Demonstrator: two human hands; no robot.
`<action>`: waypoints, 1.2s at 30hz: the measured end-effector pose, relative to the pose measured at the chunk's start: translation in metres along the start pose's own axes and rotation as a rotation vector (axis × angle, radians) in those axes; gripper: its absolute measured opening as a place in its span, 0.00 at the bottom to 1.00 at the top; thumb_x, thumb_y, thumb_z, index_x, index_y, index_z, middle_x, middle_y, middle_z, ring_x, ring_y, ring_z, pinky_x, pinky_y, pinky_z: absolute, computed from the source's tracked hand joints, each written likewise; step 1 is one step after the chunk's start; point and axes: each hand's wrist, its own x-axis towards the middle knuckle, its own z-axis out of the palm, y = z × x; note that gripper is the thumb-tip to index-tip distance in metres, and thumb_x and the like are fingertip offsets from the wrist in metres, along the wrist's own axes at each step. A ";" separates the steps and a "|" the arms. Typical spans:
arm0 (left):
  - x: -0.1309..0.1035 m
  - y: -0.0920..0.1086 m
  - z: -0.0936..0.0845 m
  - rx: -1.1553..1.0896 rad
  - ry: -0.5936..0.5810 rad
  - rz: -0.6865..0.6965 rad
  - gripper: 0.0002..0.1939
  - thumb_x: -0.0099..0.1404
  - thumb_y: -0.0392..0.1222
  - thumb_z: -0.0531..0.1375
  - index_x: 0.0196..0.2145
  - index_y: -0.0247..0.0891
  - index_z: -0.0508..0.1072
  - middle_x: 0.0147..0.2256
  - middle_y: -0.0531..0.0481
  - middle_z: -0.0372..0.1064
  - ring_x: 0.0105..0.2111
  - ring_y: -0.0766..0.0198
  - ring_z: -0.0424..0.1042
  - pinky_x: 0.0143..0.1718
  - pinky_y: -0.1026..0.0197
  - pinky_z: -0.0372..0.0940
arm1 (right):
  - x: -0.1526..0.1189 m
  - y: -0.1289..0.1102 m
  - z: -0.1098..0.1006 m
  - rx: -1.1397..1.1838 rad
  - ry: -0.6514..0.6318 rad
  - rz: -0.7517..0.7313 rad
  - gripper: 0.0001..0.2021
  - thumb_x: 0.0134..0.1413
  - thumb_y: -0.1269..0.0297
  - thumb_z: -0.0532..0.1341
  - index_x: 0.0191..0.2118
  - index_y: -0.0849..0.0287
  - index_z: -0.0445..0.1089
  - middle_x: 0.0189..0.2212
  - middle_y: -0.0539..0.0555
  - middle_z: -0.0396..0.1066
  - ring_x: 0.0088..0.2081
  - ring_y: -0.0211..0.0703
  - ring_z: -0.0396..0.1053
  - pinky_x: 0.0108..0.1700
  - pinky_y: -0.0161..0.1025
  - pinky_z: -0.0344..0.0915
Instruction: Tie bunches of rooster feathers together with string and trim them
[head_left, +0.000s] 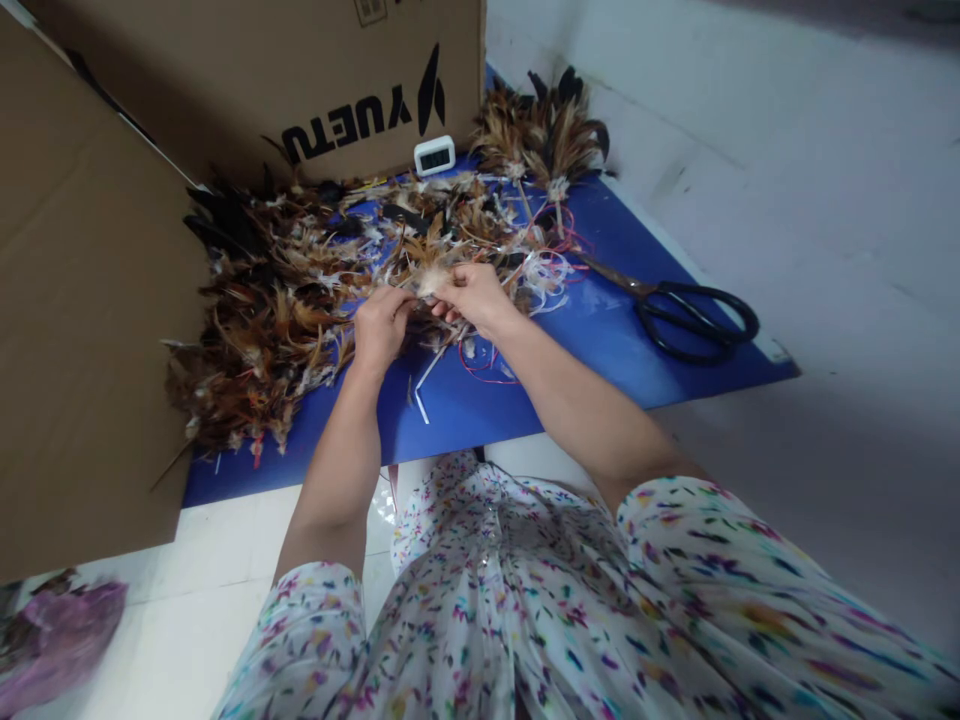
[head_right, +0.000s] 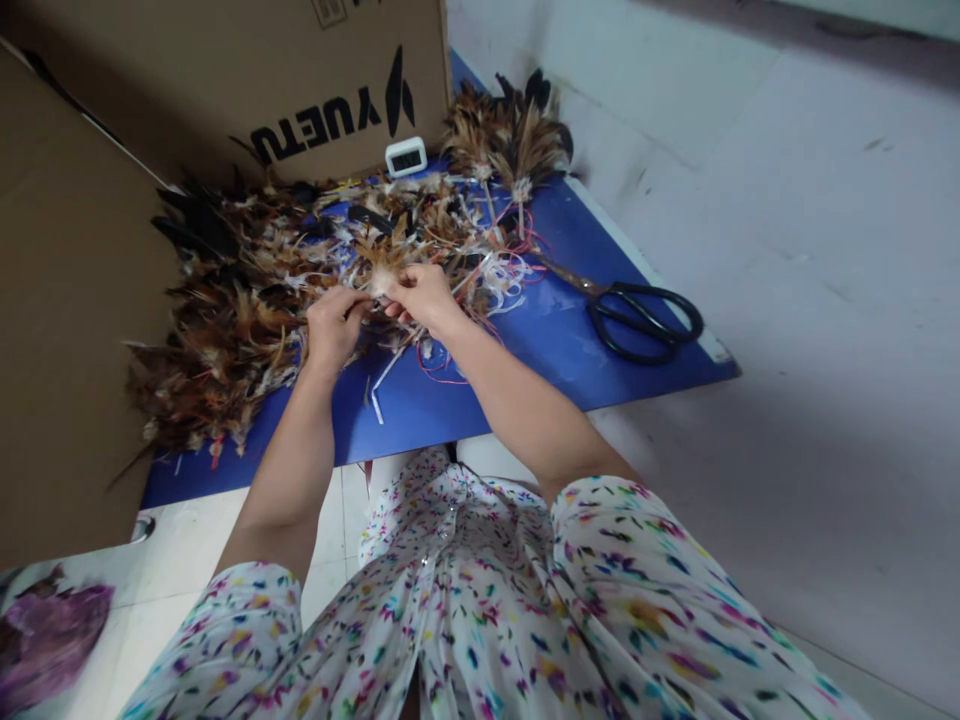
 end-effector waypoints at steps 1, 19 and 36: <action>0.000 0.000 0.000 0.004 0.002 0.003 0.08 0.67 0.35 0.59 0.33 0.39 0.78 0.33 0.47 0.76 0.37 0.60 0.74 0.42 0.60 0.66 | 0.001 0.001 0.000 -0.003 -0.001 -0.016 0.13 0.59 0.81 0.62 0.25 0.63 0.67 0.18 0.47 0.71 0.17 0.30 0.68 0.15 0.24 0.60; -0.001 -0.002 0.002 0.028 0.016 0.025 0.08 0.68 0.36 0.59 0.34 0.39 0.79 0.33 0.47 0.76 0.36 0.60 0.74 0.41 0.59 0.67 | 0.010 0.014 -0.002 -0.064 0.015 -0.098 0.12 0.51 0.83 0.63 0.23 0.61 0.66 0.16 0.48 0.70 0.16 0.33 0.67 0.14 0.26 0.62; -0.003 0.004 0.000 0.131 -0.067 0.015 0.10 0.70 0.38 0.57 0.37 0.40 0.79 0.36 0.46 0.77 0.38 0.59 0.75 0.41 0.59 0.67 | 0.004 0.010 0.001 0.004 0.069 -0.064 0.11 0.52 0.75 0.67 0.30 0.58 0.63 0.17 0.45 0.70 0.17 0.34 0.69 0.14 0.26 0.60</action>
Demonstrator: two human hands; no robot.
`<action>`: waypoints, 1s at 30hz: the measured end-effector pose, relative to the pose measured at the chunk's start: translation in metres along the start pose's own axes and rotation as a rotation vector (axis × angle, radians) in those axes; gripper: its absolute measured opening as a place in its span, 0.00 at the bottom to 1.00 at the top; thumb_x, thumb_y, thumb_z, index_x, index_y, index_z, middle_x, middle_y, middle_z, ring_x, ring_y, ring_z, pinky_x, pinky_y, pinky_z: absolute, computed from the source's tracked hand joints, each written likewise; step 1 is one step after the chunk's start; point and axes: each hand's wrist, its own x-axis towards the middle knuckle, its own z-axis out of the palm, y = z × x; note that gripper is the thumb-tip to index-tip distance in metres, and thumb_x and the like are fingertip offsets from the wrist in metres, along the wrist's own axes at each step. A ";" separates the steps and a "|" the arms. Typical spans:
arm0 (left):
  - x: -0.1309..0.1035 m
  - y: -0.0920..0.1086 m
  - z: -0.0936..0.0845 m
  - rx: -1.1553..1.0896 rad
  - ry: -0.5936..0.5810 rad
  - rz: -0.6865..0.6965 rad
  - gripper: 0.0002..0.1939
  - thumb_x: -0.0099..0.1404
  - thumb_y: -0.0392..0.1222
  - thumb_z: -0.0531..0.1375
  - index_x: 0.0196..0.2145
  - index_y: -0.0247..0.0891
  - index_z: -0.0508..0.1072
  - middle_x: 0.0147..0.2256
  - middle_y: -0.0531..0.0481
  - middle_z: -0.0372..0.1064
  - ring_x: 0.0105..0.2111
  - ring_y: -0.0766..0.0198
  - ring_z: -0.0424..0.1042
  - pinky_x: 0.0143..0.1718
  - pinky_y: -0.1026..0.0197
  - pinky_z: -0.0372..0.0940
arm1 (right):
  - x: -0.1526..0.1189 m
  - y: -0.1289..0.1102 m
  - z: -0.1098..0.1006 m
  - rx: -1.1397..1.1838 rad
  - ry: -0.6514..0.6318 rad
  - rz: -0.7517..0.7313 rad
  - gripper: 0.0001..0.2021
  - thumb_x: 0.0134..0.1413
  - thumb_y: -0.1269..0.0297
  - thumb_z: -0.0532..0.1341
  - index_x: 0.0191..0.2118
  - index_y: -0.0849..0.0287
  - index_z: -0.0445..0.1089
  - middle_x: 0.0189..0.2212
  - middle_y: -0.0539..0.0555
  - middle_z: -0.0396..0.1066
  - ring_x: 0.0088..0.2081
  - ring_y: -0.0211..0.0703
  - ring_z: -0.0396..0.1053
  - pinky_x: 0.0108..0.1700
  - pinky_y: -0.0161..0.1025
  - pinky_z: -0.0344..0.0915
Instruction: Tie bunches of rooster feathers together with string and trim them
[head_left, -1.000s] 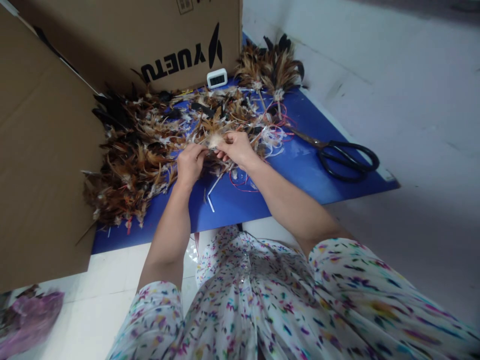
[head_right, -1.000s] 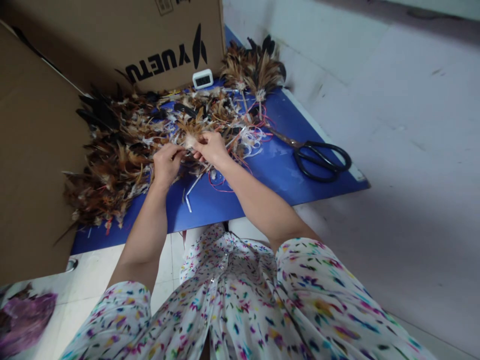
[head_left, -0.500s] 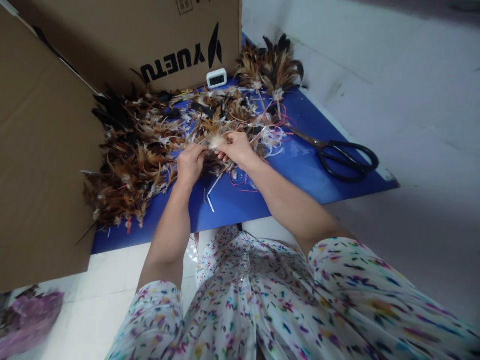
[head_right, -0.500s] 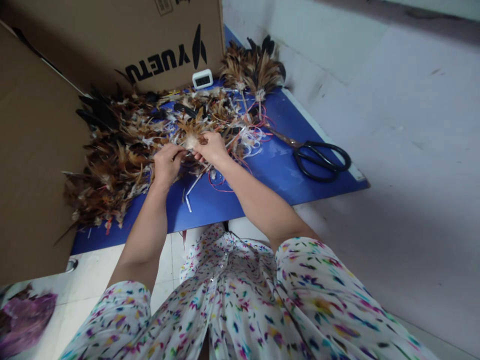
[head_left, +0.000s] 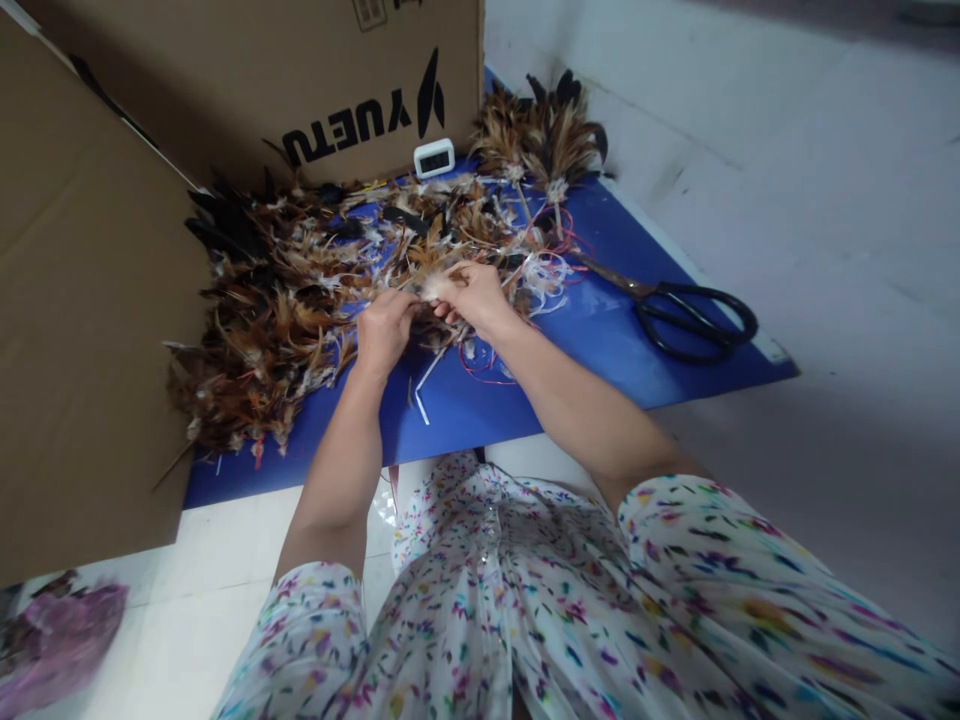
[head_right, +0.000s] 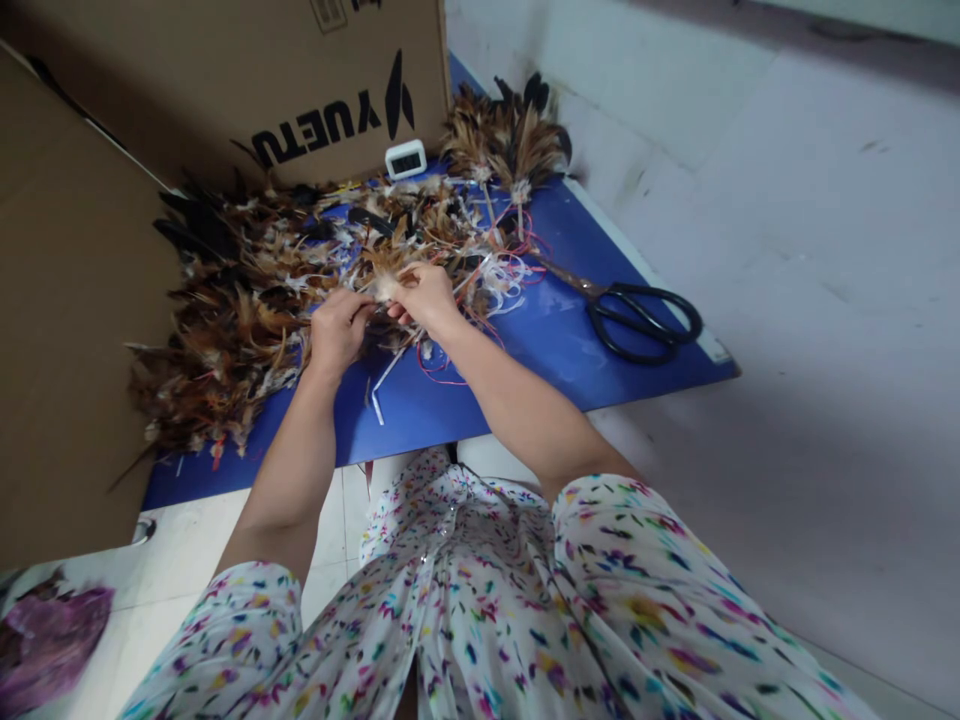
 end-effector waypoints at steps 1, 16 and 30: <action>0.000 0.000 0.000 0.000 -0.007 -0.005 0.10 0.70 0.38 0.57 0.38 0.40 0.79 0.36 0.46 0.77 0.38 0.59 0.75 0.41 0.59 0.67 | 0.002 0.002 0.000 -0.012 0.002 -0.010 0.11 0.51 0.76 0.66 0.30 0.58 0.63 0.17 0.45 0.70 0.17 0.35 0.70 0.14 0.26 0.60; 0.001 0.005 -0.003 -0.048 -0.065 0.011 0.07 0.68 0.37 0.58 0.35 0.40 0.77 0.35 0.47 0.76 0.38 0.58 0.75 0.41 0.59 0.67 | 0.011 0.013 -0.002 -0.072 0.017 -0.098 0.13 0.48 0.68 0.71 0.30 0.56 0.64 0.16 0.43 0.69 0.17 0.36 0.71 0.15 0.27 0.63; 0.001 0.007 -0.003 -0.031 -0.118 0.013 0.06 0.69 0.39 0.58 0.35 0.40 0.75 0.35 0.46 0.75 0.38 0.57 0.74 0.39 0.58 0.66 | 0.013 0.017 -0.004 -0.150 -0.016 -0.165 0.10 0.48 0.70 0.69 0.32 0.56 0.66 0.16 0.43 0.69 0.16 0.37 0.71 0.15 0.28 0.63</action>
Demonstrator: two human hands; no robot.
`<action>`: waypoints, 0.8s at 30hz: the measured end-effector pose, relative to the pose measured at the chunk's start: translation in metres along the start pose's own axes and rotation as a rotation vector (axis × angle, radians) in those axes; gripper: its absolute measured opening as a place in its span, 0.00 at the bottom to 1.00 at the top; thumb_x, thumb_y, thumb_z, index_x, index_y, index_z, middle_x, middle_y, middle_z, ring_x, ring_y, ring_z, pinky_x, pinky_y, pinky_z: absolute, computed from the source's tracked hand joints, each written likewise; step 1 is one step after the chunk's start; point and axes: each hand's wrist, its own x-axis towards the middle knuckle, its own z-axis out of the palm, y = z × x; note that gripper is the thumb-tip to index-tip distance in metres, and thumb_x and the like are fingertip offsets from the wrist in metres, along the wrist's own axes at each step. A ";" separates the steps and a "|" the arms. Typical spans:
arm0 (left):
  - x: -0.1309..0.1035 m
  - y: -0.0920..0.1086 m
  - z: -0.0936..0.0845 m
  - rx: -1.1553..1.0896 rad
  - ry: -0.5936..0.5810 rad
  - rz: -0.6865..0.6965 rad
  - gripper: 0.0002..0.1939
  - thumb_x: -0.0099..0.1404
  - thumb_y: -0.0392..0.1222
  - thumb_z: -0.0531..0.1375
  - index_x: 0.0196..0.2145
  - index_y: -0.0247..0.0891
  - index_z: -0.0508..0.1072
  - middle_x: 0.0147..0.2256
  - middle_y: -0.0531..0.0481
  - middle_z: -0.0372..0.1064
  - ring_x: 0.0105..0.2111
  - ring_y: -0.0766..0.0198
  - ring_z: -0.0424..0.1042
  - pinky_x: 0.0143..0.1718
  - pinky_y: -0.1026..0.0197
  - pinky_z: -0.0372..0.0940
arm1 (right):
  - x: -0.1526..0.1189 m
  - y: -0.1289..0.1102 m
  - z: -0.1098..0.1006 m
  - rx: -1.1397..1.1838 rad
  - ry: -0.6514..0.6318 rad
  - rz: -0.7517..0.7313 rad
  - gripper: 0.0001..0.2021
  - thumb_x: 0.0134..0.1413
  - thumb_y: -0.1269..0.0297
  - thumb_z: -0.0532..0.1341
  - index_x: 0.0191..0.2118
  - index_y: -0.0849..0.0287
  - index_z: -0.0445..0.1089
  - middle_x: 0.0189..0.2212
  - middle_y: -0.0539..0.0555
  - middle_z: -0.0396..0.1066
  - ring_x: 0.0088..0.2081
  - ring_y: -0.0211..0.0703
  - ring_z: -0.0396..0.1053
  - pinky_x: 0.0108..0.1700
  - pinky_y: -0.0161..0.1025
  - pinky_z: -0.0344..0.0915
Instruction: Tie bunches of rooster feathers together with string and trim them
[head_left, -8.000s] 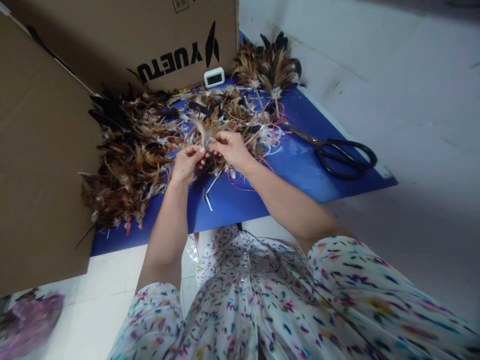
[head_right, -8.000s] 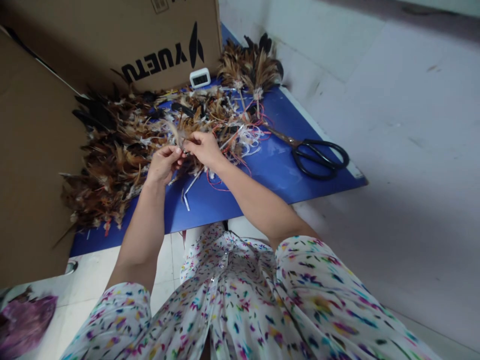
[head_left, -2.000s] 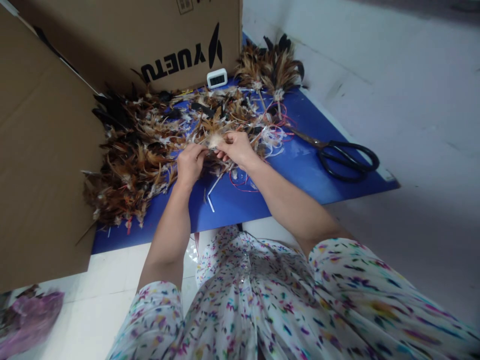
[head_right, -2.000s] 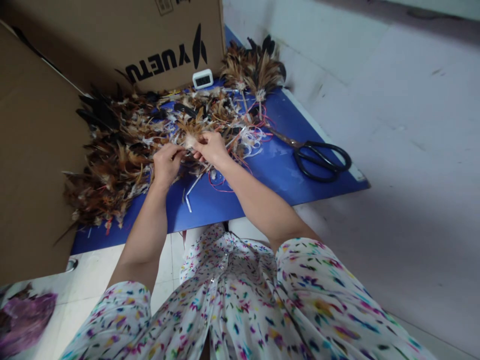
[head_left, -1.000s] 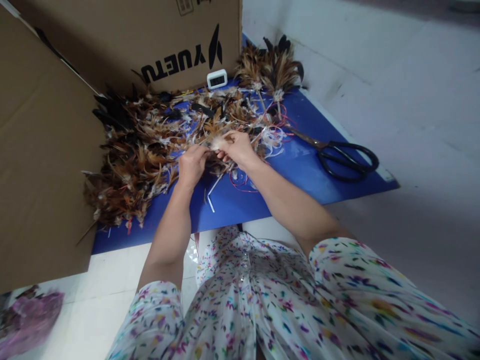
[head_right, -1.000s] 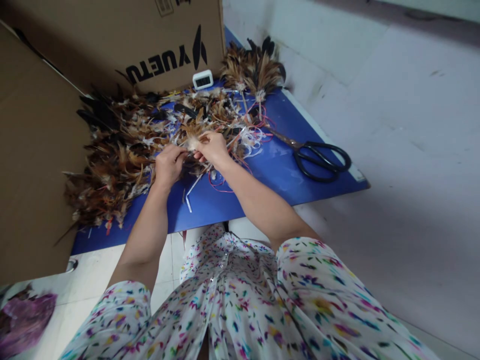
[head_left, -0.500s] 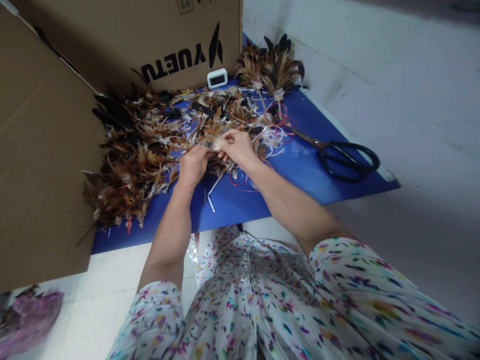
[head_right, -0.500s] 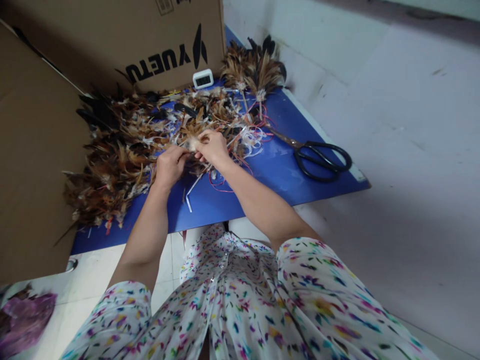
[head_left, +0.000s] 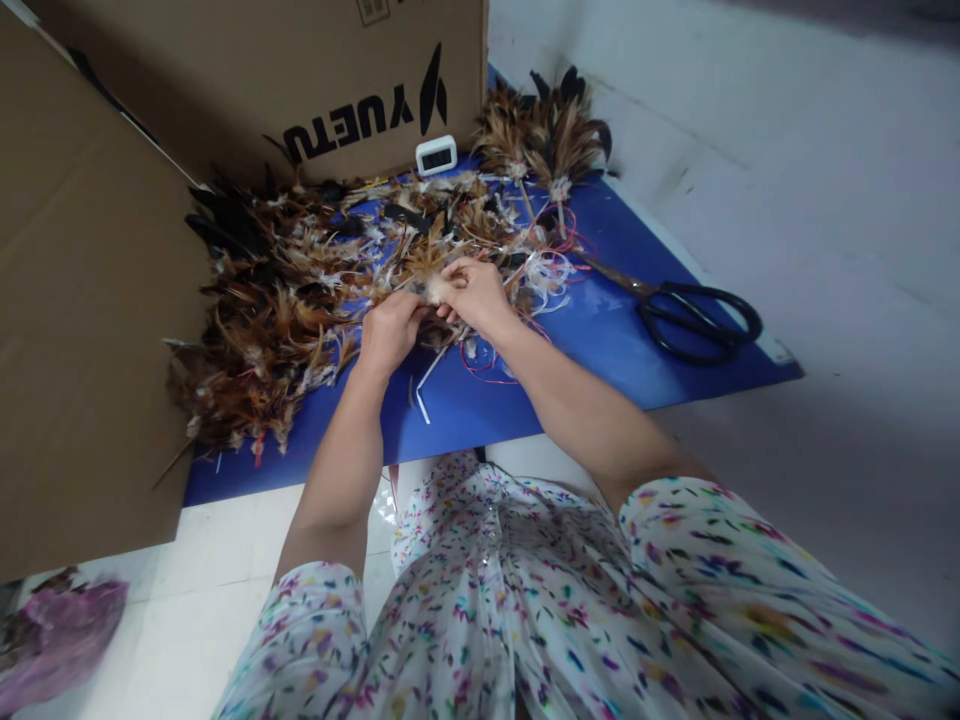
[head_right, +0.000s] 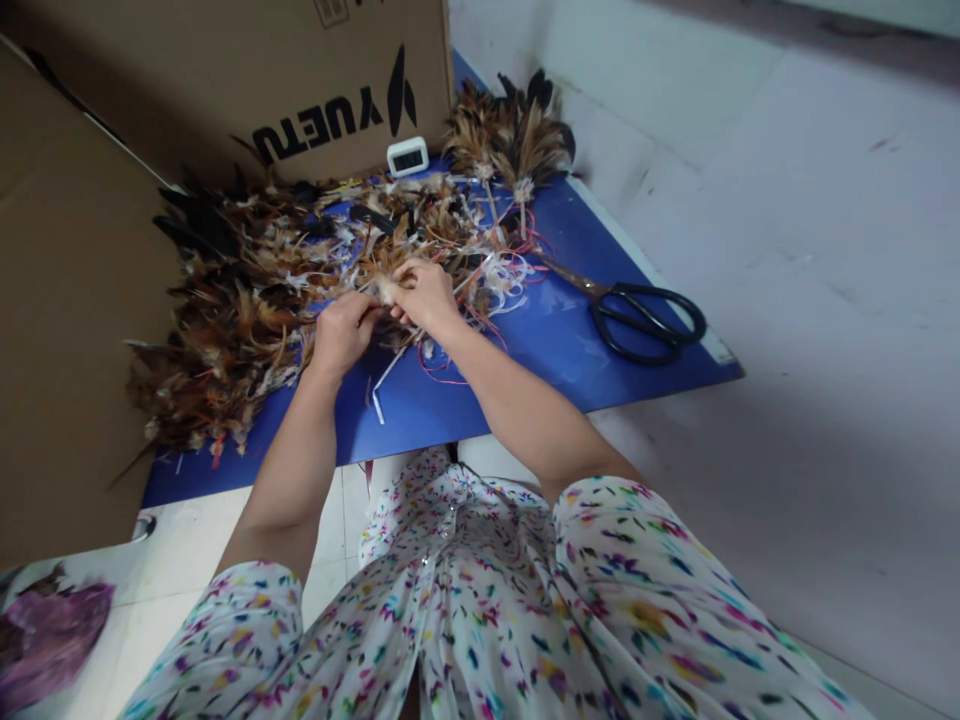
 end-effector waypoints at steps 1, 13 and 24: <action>0.000 0.000 0.000 0.002 0.003 0.004 0.07 0.69 0.39 0.57 0.35 0.40 0.75 0.35 0.46 0.75 0.38 0.57 0.74 0.40 0.58 0.66 | 0.000 0.000 0.000 0.005 -0.003 -0.001 0.11 0.47 0.70 0.70 0.32 0.56 0.66 0.16 0.43 0.69 0.16 0.37 0.71 0.15 0.28 0.63; -0.001 0.001 -0.001 0.002 0.011 0.011 0.07 0.69 0.39 0.57 0.35 0.40 0.75 0.35 0.46 0.75 0.38 0.57 0.75 0.40 0.59 0.66 | 0.001 0.002 0.000 0.019 -0.013 -0.008 0.13 0.48 0.65 0.72 0.31 0.55 0.65 0.13 0.41 0.67 0.14 0.35 0.68 0.14 0.27 0.61; 0.001 0.000 0.000 -0.056 0.125 0.018 0.08 0.68 0.38 0.56 0.32 0.40 0.74 0.31 0.47 0.74 0.34 0.60 0.73 0.38 0.59 0.66 | -0.011 -0.020 0.002 0.155 -0.062 0.059 0.20 0.49 0.52 0.73 0.30 0.55 0.62 0.18 0.46 0.71 0.18 0.35 0.70 0.17 0.29 0.64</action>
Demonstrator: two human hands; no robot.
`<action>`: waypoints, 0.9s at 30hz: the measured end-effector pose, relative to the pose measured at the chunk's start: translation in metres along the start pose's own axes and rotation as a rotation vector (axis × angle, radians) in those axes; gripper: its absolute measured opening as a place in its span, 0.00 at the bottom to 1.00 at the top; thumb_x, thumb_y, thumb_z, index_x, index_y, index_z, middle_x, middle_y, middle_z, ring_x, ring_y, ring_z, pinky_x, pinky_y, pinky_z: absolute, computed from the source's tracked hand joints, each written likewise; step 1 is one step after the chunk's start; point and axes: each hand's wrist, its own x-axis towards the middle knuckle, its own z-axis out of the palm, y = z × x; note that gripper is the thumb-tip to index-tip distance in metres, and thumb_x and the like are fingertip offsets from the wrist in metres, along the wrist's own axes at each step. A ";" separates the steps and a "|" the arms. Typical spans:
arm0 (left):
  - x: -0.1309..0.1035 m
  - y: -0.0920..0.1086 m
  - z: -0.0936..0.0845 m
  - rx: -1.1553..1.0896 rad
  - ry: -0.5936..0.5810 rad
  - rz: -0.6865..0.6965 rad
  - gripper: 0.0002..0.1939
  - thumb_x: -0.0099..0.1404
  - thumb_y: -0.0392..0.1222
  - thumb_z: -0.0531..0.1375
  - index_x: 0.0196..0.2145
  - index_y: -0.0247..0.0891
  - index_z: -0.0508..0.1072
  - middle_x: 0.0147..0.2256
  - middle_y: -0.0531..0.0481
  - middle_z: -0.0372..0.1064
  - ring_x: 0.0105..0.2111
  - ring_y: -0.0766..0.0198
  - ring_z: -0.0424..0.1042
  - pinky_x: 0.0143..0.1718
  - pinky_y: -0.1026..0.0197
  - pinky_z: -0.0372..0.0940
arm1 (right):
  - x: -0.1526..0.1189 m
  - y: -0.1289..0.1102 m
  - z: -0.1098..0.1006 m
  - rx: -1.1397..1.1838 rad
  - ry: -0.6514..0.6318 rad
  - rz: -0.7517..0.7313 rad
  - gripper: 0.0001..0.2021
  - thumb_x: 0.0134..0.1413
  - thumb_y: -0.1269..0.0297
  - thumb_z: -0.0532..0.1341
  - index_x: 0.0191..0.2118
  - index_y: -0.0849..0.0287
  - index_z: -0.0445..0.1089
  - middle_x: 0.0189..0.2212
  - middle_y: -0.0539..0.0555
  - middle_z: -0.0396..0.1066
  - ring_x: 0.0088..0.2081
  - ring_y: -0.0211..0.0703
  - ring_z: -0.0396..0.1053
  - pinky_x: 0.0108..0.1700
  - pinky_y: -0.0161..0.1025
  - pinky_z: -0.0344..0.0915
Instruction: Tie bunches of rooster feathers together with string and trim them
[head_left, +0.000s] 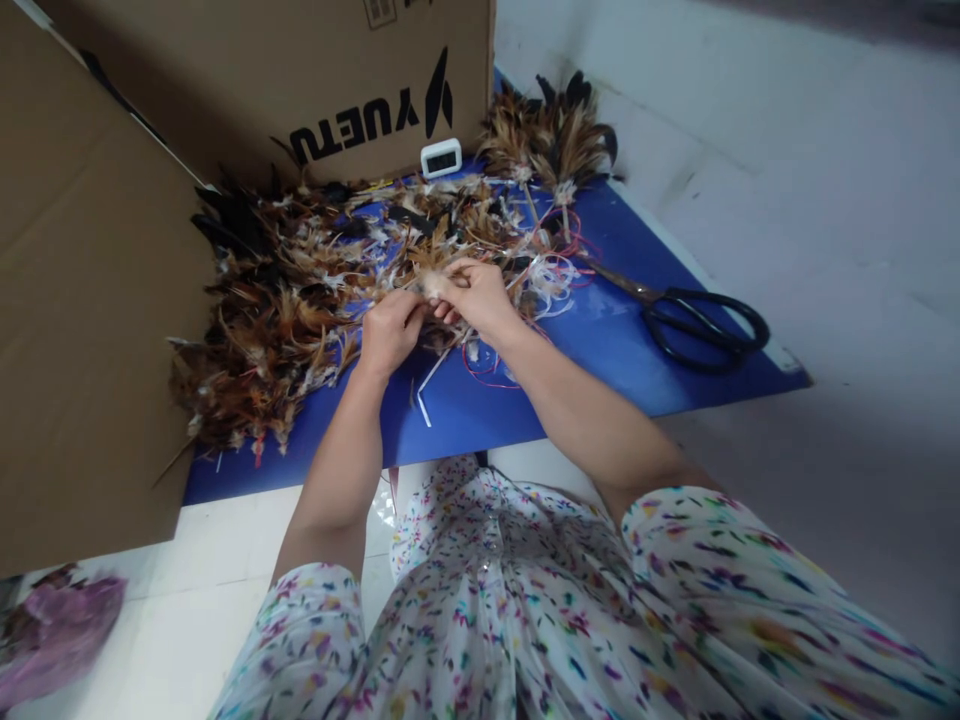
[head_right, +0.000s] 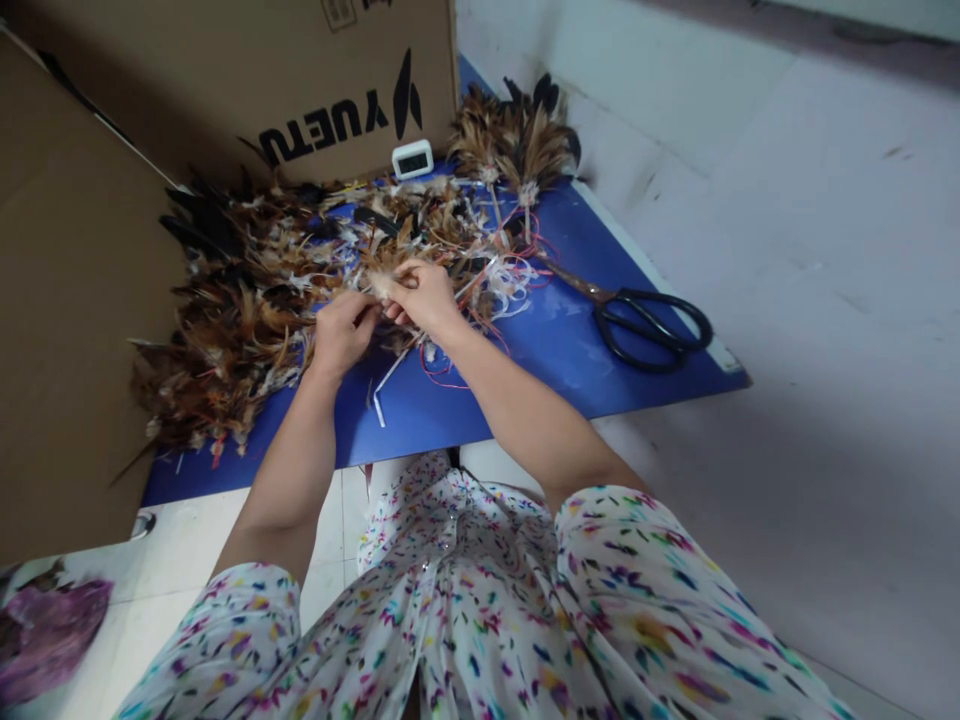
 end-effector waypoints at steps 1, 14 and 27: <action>0.000 0.000 0.000 -0.024 0.024 -0.013 0.08 0.68 0.38 0.57 0.32 0.40 0.74 0.31 0.47 0.74 0.33 0.61 0.72 0.38 0.59 0.65 | -0.002 -0.004 0.000 0.019 -0.015 -0.004 0.20 0.50 0.51 0.72 0.31 0.56 0.62 0.20 0.47 0.72 0.19 0.34 0.70 0.18 0.29 0.64; 0.007 -0.012 0.005 -0.791 0.306 -0.462 0.25 0.57 0.66 0.65 0.29 0.42 0.66 0.20 0.57 0.63 0.16 0.70 0.59 0.19 0.63 0.55 | -0.011 -0.024 -0.009 0.044 0.017 -0.036 0.19 0.64 0.44 0.58 0.33 0.55 0.67 0.27 0.49 0.72 0.24 0.33 0.70 0.24 0.30 0.64; 0.011 -0.031 -0.018 -1.020 0.562 -0.549 0.18 0.60 0.53 0.69 0.28 0.40 0.67 0.22 0.59 0.63 0.17 0.76 0.58 0.18 0.68 0.52 | -0.020 0.010 0.000 -0.642 -0.467 -0.471 0.06 0.53 0.76 0.64 0.35 0.61 0.76 0.34 0.52 0.73 0.37 0.41 0.69 0.45 0.41 0.63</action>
